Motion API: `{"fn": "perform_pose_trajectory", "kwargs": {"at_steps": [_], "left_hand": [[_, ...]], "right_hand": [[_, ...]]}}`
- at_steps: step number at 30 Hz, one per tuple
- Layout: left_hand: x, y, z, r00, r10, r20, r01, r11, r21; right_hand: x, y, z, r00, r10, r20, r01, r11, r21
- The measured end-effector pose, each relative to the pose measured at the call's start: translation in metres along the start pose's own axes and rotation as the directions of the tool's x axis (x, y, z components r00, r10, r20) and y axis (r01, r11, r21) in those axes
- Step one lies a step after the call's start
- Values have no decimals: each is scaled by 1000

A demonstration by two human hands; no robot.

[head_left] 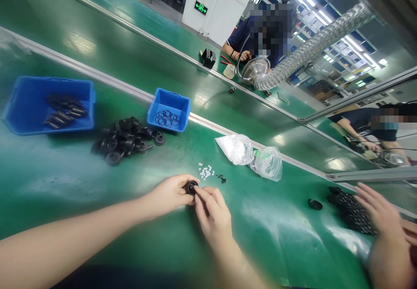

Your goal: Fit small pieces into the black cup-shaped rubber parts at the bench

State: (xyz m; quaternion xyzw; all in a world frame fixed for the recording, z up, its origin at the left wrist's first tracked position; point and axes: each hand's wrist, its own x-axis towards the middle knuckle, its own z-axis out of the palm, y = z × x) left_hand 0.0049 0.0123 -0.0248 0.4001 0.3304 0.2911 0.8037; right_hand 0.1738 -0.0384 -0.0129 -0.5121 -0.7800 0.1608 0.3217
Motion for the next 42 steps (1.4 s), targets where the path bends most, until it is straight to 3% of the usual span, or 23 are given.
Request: {"fn": "perform_pose_trajectory", "kwargs": {"at_steps": [3,10,17,22,31,35,39,42], "left_hand": [[0,-3,1,1000,14,21,-16,997,72],[1,-4,2,999,26,23,-30,975,222],[-1,1,3,1000,0,27,-7,963,269],[-1,6,5,999,-32,21,26,967,254],[-2,19,12,993,-101,53,92,984,156],[-2,17,12,990,-125,62,123,992,39],[-3,19,13,987,-158,42,157,987,28],[-3,20,14,988,-153,32,152,988,28]], "right_hand": [[8,-1,-6,998,62,-3,-62,997,37],[14,2,-16,990,41,132,-38,999,-28],[14,-1,-17,985,33,171,-15,994,-104],[16,1,-18,994,31,107,-35,999,33],[18,3,-19,983,173,65,-183,957,224],[17,8,-25,975,211,65,-215,974,72],[12,18,-27,977,177,122,-155,973,-168],[11,18,-29,979,149,138,-116,969,-220]]}}
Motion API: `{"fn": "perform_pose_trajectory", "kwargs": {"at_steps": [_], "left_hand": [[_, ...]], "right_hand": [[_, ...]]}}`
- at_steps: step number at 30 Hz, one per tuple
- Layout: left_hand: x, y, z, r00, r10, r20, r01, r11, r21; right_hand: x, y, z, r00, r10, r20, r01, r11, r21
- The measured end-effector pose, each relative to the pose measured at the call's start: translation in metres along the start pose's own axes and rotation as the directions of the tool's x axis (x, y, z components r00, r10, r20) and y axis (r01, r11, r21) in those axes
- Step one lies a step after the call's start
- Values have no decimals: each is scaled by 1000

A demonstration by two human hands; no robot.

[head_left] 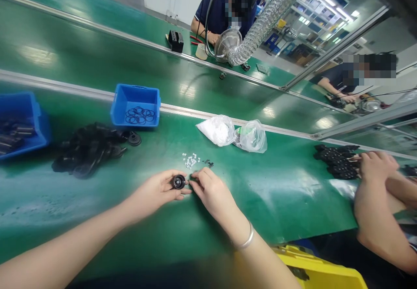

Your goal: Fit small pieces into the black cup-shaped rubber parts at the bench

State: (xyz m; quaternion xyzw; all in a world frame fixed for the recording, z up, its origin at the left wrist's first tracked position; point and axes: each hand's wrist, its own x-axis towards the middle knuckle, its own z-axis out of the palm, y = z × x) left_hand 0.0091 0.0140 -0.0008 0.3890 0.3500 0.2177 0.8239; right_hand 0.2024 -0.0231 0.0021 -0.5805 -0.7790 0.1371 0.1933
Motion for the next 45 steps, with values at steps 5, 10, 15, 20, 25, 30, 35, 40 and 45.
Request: {"fn": "perform_pose_trajectory", "kwargs": {"at_steps": [5,10,15,20,25,30,35,40,45], "left_hand": [[2,-5,-1,999,35,17,-35,999,37],[4,-13,-5,993,104,50,-110,985,135],[5,-17,-6,990,125,63,-134,976,170],[5,-18,-6,990,122,68,-131,980,146],[3,-16,-6,991,111,76,-120,985,127],[3,-9,-4,995,63,76,-66,997,34],[1,-2,-1,999,6,37,-7,1000,25],[1,-2,-1,1000,2,17,-3,1000,10],[2,-2,-1,1000,-4,9,4,999,41]], "right_hand": [[2,-15,-6,996,-63,-65,73,983,166],[3,-23,4,993,-117,-3,115,981,158],[3,-25,6,985,-165,59,164,986,15],[3,-24,7,977,-195,82,193,981,30],[7,-20,9,996,-81,32,65,936,345],[14,-21,-2,998,60,8,-56,859,509],[14,-15,-7,978,187,90,-203,772,602],[24,-7,-31,971,219,93,-230,770,595],[102,22,-82,976,180,-120,-135,942,309]]}}
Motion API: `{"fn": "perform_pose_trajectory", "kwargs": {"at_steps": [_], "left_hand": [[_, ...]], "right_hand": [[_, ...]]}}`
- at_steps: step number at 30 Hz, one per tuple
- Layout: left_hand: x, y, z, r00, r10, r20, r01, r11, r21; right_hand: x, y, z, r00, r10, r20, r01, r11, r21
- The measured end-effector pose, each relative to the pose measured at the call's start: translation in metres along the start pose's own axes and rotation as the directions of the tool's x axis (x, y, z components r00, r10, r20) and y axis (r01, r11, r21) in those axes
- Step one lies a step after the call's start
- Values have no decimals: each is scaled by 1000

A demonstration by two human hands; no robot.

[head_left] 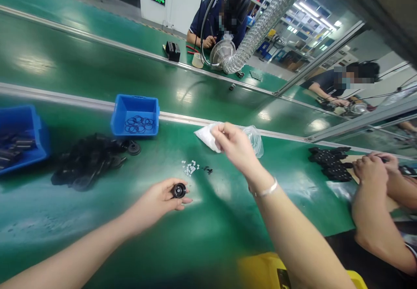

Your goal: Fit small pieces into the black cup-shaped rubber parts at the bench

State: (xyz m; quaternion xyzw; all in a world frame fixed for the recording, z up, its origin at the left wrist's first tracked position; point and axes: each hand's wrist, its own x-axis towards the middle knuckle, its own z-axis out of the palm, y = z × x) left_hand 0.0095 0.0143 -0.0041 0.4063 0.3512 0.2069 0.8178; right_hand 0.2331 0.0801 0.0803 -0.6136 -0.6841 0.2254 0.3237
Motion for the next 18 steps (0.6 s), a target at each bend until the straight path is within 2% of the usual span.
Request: {"fn": "perform_pose_trajectory", "kwargs": {"at_steps": [1,3,5,8,12,18], "left_hand": [[0,0,0,1000,-6,0,6,1000,-5],[1,-1,0,1000,-12,3,12,1000,-20],[2,-3,-1,1000,-11,6,11,1000,-22],[4,-7,-2,1000,5,13,-5,1000,-13],[6,-10,-3,1000,13,9,-13,1000,-7],[6,-10,-2,1000,-5,-23,5,1000,1]], "right_hand": [[25,3,-6,999,-15,-37,12,996,-87],[77,14,-13,999,-15,-41,3,958,-286],[124,28,-14,999,48,-16,-49,867,-496],[175,48,-9,994,105,-42,-110,805,-583],[211,67,2,982,174,-75,-181,744,-643],[231,81,9,981,177,-83,-183,688,-702]]}}
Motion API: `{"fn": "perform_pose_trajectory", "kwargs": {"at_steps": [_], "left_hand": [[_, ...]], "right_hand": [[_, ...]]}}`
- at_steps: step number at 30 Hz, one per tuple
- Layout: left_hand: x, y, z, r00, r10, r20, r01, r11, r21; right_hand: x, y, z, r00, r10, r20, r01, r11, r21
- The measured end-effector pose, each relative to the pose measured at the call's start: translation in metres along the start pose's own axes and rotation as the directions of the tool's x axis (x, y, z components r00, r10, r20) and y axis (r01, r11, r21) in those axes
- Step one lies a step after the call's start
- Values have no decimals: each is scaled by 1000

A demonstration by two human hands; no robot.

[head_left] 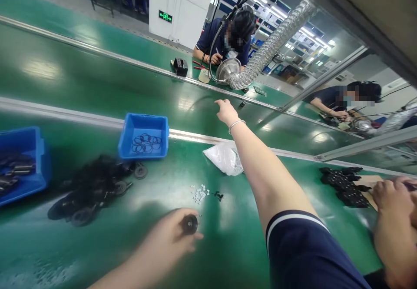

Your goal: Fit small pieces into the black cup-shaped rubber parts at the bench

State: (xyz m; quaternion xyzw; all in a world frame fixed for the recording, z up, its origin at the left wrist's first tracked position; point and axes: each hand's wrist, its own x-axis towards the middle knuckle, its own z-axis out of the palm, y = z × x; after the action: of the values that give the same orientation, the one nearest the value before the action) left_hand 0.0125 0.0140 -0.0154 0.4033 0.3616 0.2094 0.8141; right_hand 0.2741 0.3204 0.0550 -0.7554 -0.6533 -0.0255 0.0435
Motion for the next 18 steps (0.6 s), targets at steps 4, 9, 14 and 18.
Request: {"fn": "perform_pose_trajectory", "kwargs": {"at_steps": [4,9,14,18], "left_hand": [[1,-1,0,1000,-11,-13,11,1000,0],[2,1,0,1000,-4,-25,4,1000,-3],[-1,5,0,1000,9,8,-9,1000,26],[-3,4,-1,998,53,37,-55,997,58]], "right_hand": [[4,-1,4,1000,4,-22,-4,1000,-21],[-5,-2,6,998,-11,-59,10,1000,-15],[-21,1,-5,992,-30,-124,30,1000,-2],[-48,3,-20,974,-107,-198,121,991,64]]}}
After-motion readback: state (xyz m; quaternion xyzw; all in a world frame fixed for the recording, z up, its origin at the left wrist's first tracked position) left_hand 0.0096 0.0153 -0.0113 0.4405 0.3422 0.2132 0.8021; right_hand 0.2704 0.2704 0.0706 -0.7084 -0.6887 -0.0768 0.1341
